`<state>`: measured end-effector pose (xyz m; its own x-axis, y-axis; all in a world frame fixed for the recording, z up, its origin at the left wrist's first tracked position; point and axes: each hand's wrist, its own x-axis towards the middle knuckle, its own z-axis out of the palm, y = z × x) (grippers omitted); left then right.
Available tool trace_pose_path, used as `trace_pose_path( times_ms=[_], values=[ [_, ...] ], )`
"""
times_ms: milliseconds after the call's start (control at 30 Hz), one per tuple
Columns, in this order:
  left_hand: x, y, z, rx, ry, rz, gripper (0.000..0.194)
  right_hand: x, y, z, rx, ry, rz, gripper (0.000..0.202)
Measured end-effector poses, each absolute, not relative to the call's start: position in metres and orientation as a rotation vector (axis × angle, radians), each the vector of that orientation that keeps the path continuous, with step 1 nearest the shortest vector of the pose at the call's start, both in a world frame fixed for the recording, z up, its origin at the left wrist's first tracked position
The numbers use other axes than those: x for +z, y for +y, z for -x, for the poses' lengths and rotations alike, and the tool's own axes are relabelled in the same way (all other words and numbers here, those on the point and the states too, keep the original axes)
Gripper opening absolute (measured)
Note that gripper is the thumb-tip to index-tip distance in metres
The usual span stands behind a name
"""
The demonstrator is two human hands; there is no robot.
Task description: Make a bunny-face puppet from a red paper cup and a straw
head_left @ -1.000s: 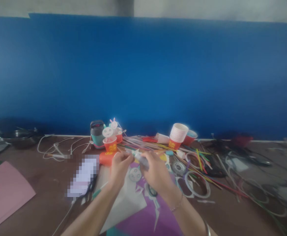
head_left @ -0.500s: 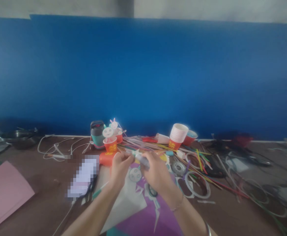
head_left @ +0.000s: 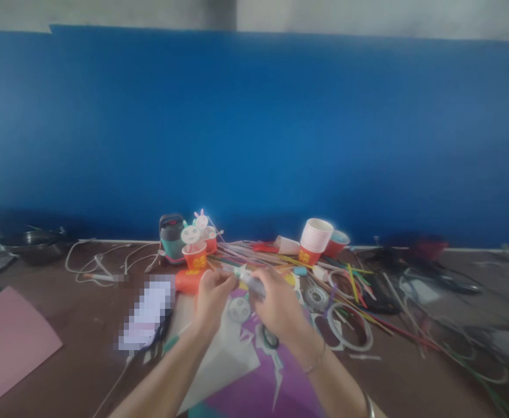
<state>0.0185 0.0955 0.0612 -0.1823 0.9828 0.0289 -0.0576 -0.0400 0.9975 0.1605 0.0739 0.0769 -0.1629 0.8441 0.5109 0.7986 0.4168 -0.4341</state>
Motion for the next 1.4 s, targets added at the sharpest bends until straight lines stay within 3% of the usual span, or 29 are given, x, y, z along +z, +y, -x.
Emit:
trace_pose_path(
  times_ms=[200,400,867,1100,1400],
  values=[
    [0.058,0.099,-0.014,1.386,1.279,-1.086,0.018,0.079,0.084,-0.173,0.189,-1.805,1.352,0.023],
    [0.06,0.099,-0.013,1.387,1.29,-1.018,0.021,0.067,0.117,-0.241,0.296,-1.477,1.635,0.027],
    [0.055,0.1,-0.014,1.378,1.247,-0.995,0.023,0.016,0.141,-0.28,0.145,-1.378,1.921,0.02],
    [0.061,0.098,-0.016,1.376,1.211,-1.007,0.021,0.011,0.144,-0.286,0.15,-1.332,1.974,0.043],
    [0.064,0.095,-0.018,1.35,1.2,-1.034,0.019,0.008,0.143,-0.292,0.125,-1.384,2.013,0.052]
  ],
)
